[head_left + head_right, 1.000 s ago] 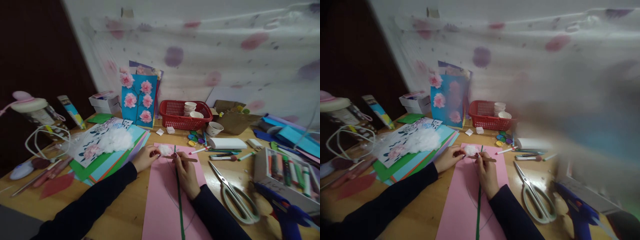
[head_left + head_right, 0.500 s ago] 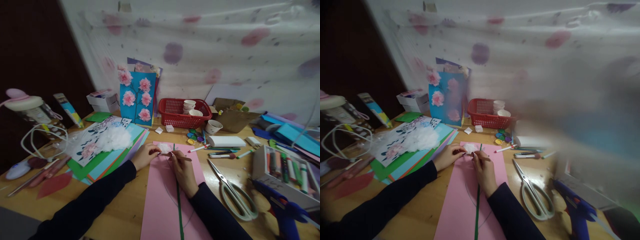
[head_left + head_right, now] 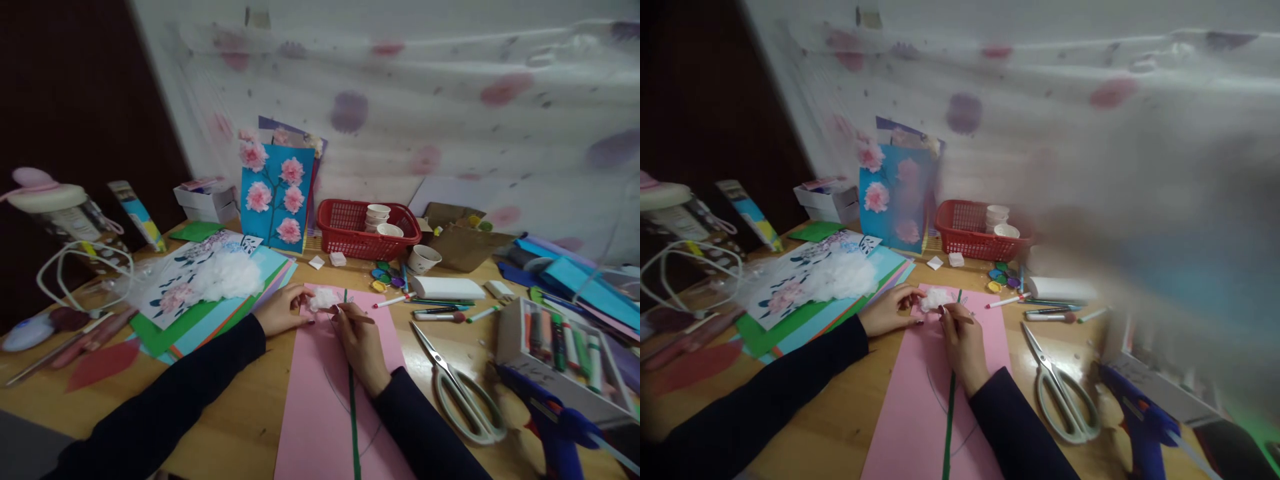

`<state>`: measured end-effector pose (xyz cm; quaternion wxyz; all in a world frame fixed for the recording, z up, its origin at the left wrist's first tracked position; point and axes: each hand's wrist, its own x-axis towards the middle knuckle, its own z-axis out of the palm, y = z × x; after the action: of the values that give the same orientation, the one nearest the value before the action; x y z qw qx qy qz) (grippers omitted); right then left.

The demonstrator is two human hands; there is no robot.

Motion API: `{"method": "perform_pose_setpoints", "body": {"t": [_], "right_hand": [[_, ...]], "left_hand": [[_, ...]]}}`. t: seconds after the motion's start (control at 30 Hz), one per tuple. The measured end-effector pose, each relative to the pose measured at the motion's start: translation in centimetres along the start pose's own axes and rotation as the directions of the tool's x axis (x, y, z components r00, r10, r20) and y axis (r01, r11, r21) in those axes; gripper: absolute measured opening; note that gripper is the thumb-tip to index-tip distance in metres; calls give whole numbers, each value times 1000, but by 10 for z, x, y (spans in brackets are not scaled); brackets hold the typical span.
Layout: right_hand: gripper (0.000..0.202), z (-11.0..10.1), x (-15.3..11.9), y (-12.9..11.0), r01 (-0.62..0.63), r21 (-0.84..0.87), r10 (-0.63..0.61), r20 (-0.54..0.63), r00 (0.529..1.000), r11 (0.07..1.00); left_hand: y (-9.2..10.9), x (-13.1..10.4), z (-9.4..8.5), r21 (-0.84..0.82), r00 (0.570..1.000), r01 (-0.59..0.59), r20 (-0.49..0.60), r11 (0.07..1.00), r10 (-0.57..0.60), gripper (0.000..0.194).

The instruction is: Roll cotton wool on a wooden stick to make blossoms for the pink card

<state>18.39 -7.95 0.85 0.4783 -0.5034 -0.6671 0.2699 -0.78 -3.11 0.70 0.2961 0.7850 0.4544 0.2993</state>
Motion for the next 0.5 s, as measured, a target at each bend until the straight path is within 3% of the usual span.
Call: {"method": "perform_pose_setpoints", "body": {"t": [0.13, 0.33, 0.5], "right_hand": [[21, 1, 0, -1, 3, -24, -2, 19, 1000, 1000], [20, 7, 6, -6, -15, -117, 16, 8, 1000, 993], [24, 7, 8, -4, -66, -59, 64, -32, 997, 996]], "left_hand": [[-5, -4, -5, 79, 1000, -3, 24, 997, 1, 62], [-4, -5, -4, 61, 998, -8, 55, 998, 4, 64], [-4, -5, -5, 51, 997, -10, 71, 999, 6, 64]]}}
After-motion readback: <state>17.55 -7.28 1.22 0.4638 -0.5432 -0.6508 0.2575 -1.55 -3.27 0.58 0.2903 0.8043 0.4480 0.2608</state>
